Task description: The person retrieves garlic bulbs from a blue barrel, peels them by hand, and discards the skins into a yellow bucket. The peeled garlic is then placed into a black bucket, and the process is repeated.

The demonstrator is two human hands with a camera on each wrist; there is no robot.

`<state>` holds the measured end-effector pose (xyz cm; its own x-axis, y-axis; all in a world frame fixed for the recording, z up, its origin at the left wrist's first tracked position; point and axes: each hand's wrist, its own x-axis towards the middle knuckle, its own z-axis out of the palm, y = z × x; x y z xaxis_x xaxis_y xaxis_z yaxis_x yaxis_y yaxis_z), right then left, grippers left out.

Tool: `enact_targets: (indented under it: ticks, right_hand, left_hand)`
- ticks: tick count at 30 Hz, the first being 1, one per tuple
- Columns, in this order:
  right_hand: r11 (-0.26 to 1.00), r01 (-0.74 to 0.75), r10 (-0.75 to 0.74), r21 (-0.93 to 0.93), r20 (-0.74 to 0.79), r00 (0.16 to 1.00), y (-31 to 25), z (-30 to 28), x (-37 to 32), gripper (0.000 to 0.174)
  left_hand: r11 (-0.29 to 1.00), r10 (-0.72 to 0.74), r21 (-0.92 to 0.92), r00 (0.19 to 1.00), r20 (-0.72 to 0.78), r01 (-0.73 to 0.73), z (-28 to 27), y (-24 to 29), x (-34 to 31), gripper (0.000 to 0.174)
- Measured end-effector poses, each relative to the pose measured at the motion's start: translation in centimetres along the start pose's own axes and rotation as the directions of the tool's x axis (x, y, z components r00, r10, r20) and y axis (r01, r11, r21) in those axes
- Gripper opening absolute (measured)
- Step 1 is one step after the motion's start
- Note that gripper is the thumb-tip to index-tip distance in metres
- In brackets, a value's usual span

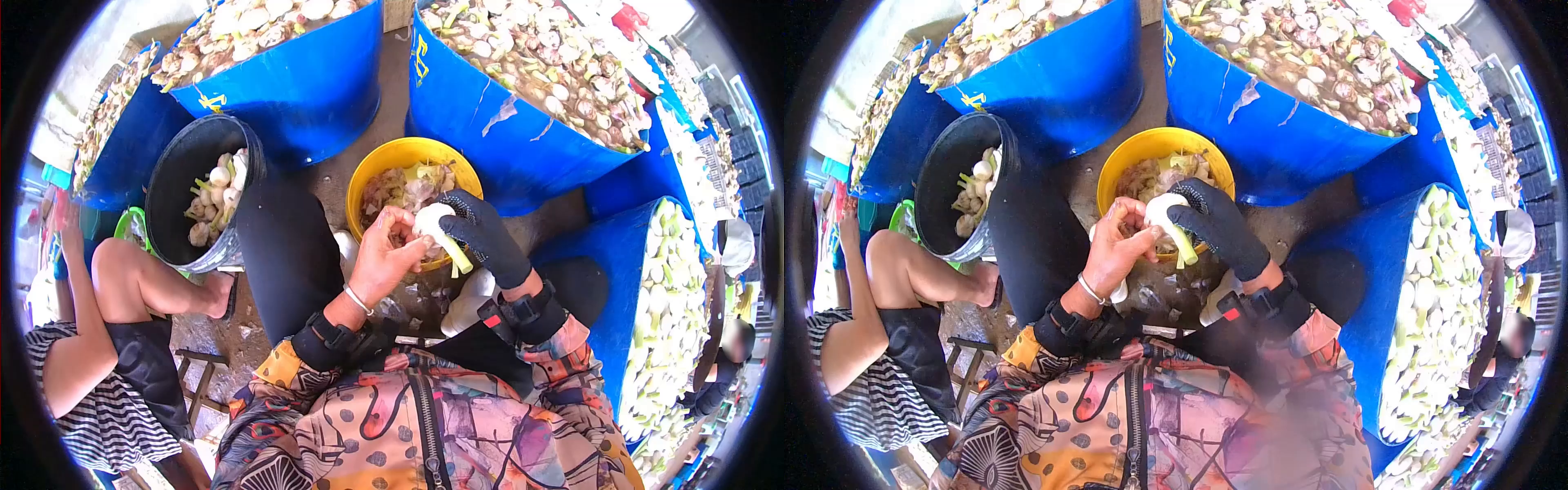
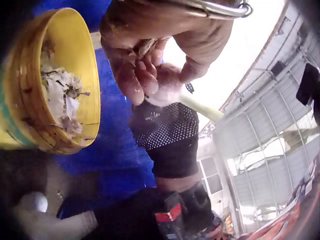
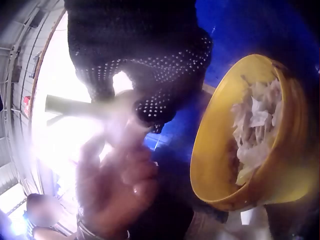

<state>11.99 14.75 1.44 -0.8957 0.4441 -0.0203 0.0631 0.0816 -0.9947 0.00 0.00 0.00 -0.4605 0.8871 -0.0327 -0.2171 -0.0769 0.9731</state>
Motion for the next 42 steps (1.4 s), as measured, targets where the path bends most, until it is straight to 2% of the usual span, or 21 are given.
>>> enact_targets:
  ticks: [5,9,12,15,18,21,24,27,30,33,34,35,37,38,41,42]
  right_hand:
    - [0.999,-0.018,0.012,0.051,0.115,0.993,-0.8,0.1,-0.6,0.029]
    - [0.946,-0.065,0.022,0.317,0.140,0.990,-0.2,0.4,-1.0,0.031]
    - [0.960,-0.026,0.006,0.280,0.074,0.997,0.1,1.0,-1.1,0.032]
    - [0.951,-0.069,0.063,0.302,0.032,0.998,-1.1,1.0,-1.4,0.032]
    - [0.983,-0.075,0.073,0.165,0.016,0.997,0.1,0.4,-1.0,0.032]
    - [0.995,-0.010,0.007,0.103,0.029,1.000,0.6,0.2,-0.9,0.034]
    - [1.000,-0.027,0.026,0.004,0.040,0.999,0.2,0.3,-0.8,0.033]
    - [0.974,-0.114,0.117,0.194,-0.002,0.993,-1.7,0.9,-1.9,0.028]
    - [0.972,0.204,-0.200,0.116,-0.049,0.979,3.3,0.4,-1.2,0.025]
    - [0.878,0.467,-0.471,-0.099,-0.017,0.882,4.4,0.6,-0.3,0.025]
    - [0.961,0.206,-0.194,0.186,-0.084,0.977,4.2,0.7,-0.7,0.025]
    - [0.866,-0.017,0.102,0.499,-0.144,0.984,4.0,0.9,-1.1,0.025]
    - [0.741,-0.039,0.150,0.670,-0.109,0.983,3.5,1.0,-0.9,0.025]
    - [0.872,-0.022,0.102,0.488,-0.138,0.985,3.2,1.2,-0.9,0.025]
    - [0.951,0.138,-0.079,0.278,-0.216,0.973,2.2,1.7,-1.6,0.024]
    - [0.967,0.083,-0.035,0.242,-0.196,0.980,2.2,1.7,-1.6,0.023]
  left_hand:
    - [0.953,-0.150,-0.250,0.983,0.104,0.172,-0.9,0.1,-0.9,0.016]
    - [0.879,-0.144,-0.437,0.980,0.135,0.190,-1.2,-0.7,-1.1,0.005]
    - [0.879,-0.185,-0.428,0.977,0.102,0.211,-1.1,-1.5,-1.2,0.003]
    - [0.869,-0.186,-0.454,0.980,0.065,0.195,-0.8,-0.7,-1.1,0.002]
    - [0.848,-0.173,-0.501,0.984,0.046,0.172,-0.2,0.5,-1.6,0.004]
    - [0.949,-0.100,-0.302,0.995,0.003,0.096,-0.1,0.0,-1.7,0.007]
    - [0.985,0.024,-0.171,0.999,0.026,-0.020,-0.4,-1.4,-1.4,0.010]
    - [0.947,0.007,-0.321,0.999,0.047,0.009,-0.4,-1.2,-1.3,0.008]
    - [0.980,-0.083,-0.180,0.996,0.037,0.089,-1.2,-4.4,-0.5,0.006]
    - [0.991,-0.133,-0.034,0.991,-0.012,0.133,-0.4,-4.2,-0.6,0.008]
    - [0.995,-0.056,-0.083,0.998,-0.011,0.054,-0.2,-4.1,-0.5,0.007]
    - [0.985,-0.070,-0.157,0.998,-0.002,0.069,-0.2,-3.9,-0.6,0.006]
    - [0.946,-0.095,-0.311,0.995,0.006,0.092,-0.1,-2.2,-1.0,0.007]
    - [0.924,-0.115,-0.361,0.992,0.060,0.129,-0.3,-1.8,-1.3,0.011]
    - [0.937,-0.154,-0.309,0.987,0.049,0.162,0.3,-1.0,-1.7,0.015]
    - [0.958,-0.164,-0.234,0.986,0.038,0.168,0.2,-1.0,-1.6,0.015]
